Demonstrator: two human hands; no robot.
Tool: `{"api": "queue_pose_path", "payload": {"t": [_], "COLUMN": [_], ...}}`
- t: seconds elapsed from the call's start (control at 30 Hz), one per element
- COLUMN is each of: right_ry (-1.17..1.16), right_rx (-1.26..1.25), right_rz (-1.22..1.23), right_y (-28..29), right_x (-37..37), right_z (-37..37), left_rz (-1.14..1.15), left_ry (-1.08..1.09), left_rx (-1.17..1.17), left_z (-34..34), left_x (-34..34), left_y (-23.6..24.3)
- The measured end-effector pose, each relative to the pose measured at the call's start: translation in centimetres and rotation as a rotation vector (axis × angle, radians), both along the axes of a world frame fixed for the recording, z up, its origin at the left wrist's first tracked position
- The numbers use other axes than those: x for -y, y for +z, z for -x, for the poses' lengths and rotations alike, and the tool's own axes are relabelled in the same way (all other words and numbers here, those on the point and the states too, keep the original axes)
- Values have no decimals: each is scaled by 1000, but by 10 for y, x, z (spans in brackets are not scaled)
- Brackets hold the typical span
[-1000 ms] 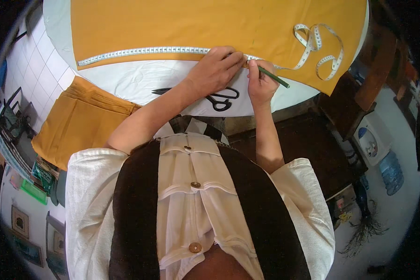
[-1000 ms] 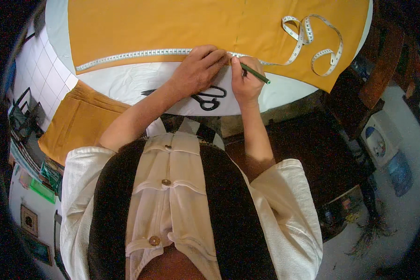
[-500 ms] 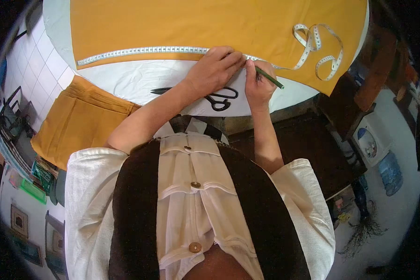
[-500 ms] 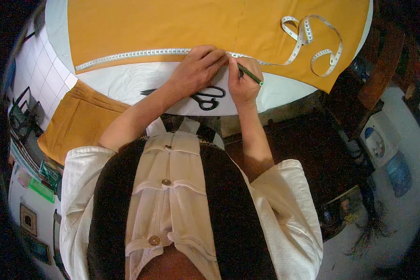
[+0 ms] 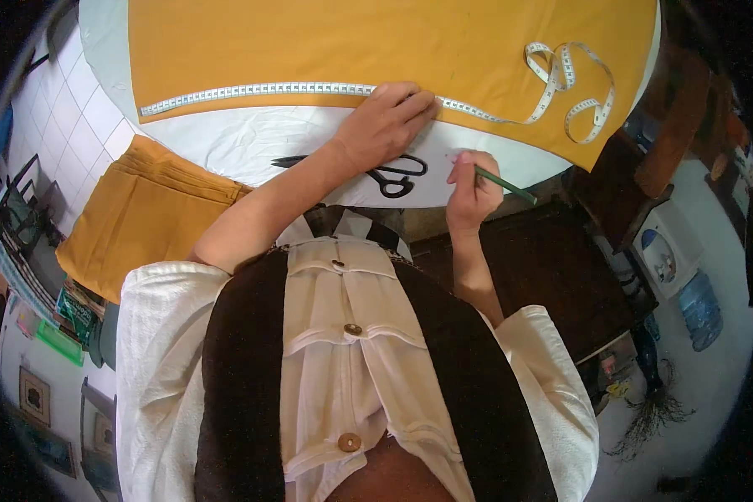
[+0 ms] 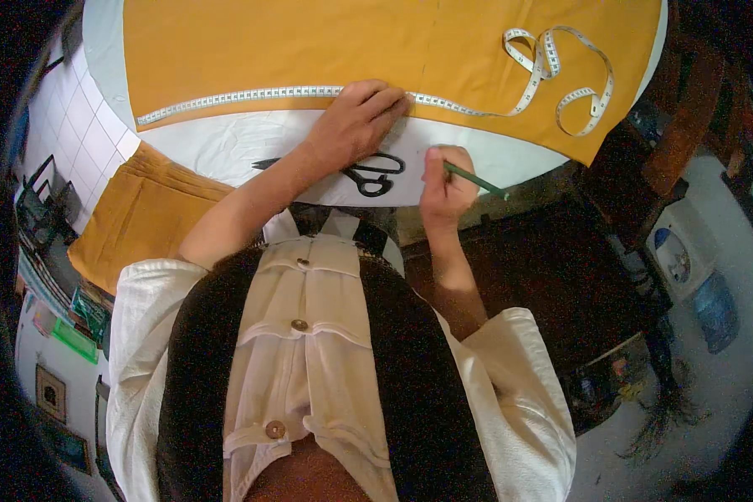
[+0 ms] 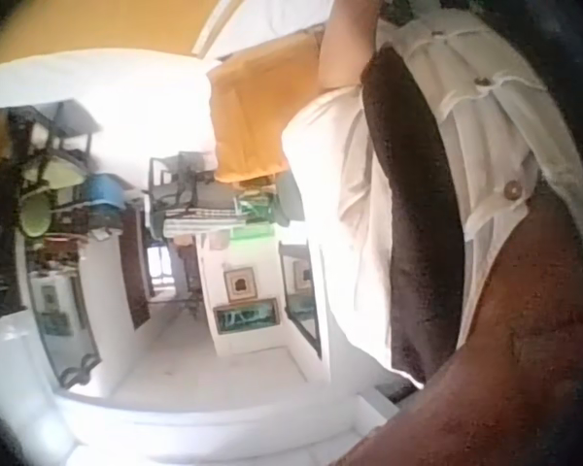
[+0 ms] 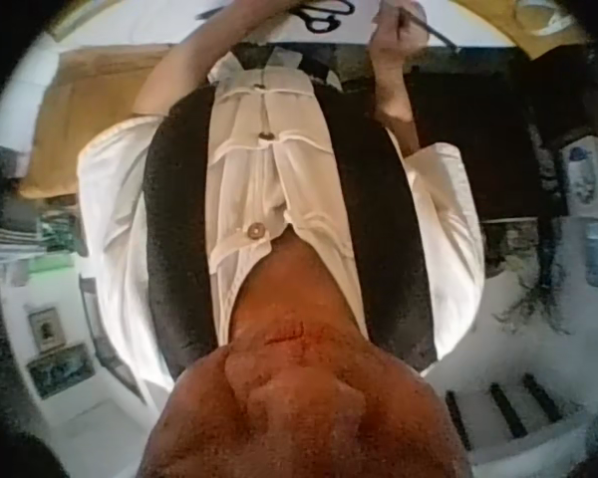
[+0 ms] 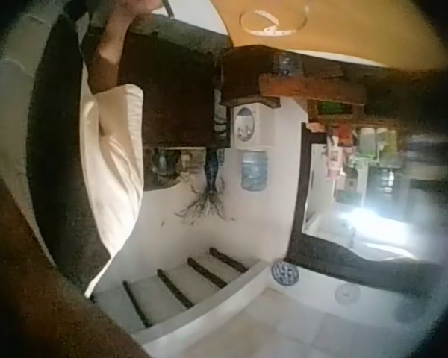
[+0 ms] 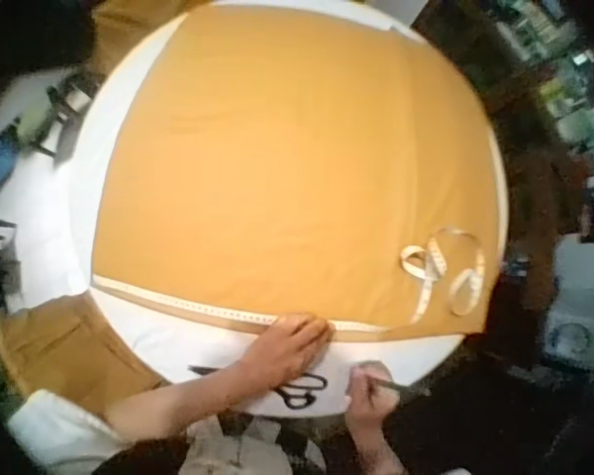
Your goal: Measure a piece of yellow fabric with a measuring tape, mark it with a pencil, and then cut it along the marked line with scissors.
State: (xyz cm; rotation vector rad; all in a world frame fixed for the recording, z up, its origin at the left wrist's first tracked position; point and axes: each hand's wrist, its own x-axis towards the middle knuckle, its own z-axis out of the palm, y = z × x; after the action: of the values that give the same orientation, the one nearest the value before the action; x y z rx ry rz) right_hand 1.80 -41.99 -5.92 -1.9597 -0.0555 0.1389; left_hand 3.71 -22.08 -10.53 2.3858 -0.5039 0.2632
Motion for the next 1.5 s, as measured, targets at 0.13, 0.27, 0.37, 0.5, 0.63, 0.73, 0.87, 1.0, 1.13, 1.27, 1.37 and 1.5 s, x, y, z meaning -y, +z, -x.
{"api": "queue_pose_path", "payload": {"t": [0.13,0.27,0.37,0.5,0.63,0.73,0.87,1.0,1.13,1.27,1.37,1.5], "right_ry": [-230,-194,-184,-195,-208,-172,-121,-70,13,-225,-296,-265], "right_rx": [-112,-108,-97,-66,-58,-27,41,150,200,-118,-231,-256], "right_rz": [11,43,24,-66,148,172,234,354,422,6,-107,-40], "right_y": [12,5,-5,-18,-28,-31,-32,-31,-22,11,14,8], "right_x": [-7,-11,-21,-33,-33,-32,-32,-32,-30,-27,-22,-17], "right_z": [-10,-22,-28,-30,-29,-30,-31,-33,-27,-9,-7,-8], "left_rz": [15,24,15,-18,-7,10,23,16,-2,10,35,82], "left_ry": [-8,19,37,58,61,60,57,54,47,76,77,63], "left_rx": [-67,-59,-43,-3,10,-18,-42,-30,-54,2,22,21], "left_z": [2,0,-2,-4,-4,-2,-1,-2,-2,-2,-3,-4], "left_x": [-3,0,0,2,2,3,3,3,3,2,3,2], "left_y": [-1,5,6,6,5,0,-2,-1,3,3,4,2]}}
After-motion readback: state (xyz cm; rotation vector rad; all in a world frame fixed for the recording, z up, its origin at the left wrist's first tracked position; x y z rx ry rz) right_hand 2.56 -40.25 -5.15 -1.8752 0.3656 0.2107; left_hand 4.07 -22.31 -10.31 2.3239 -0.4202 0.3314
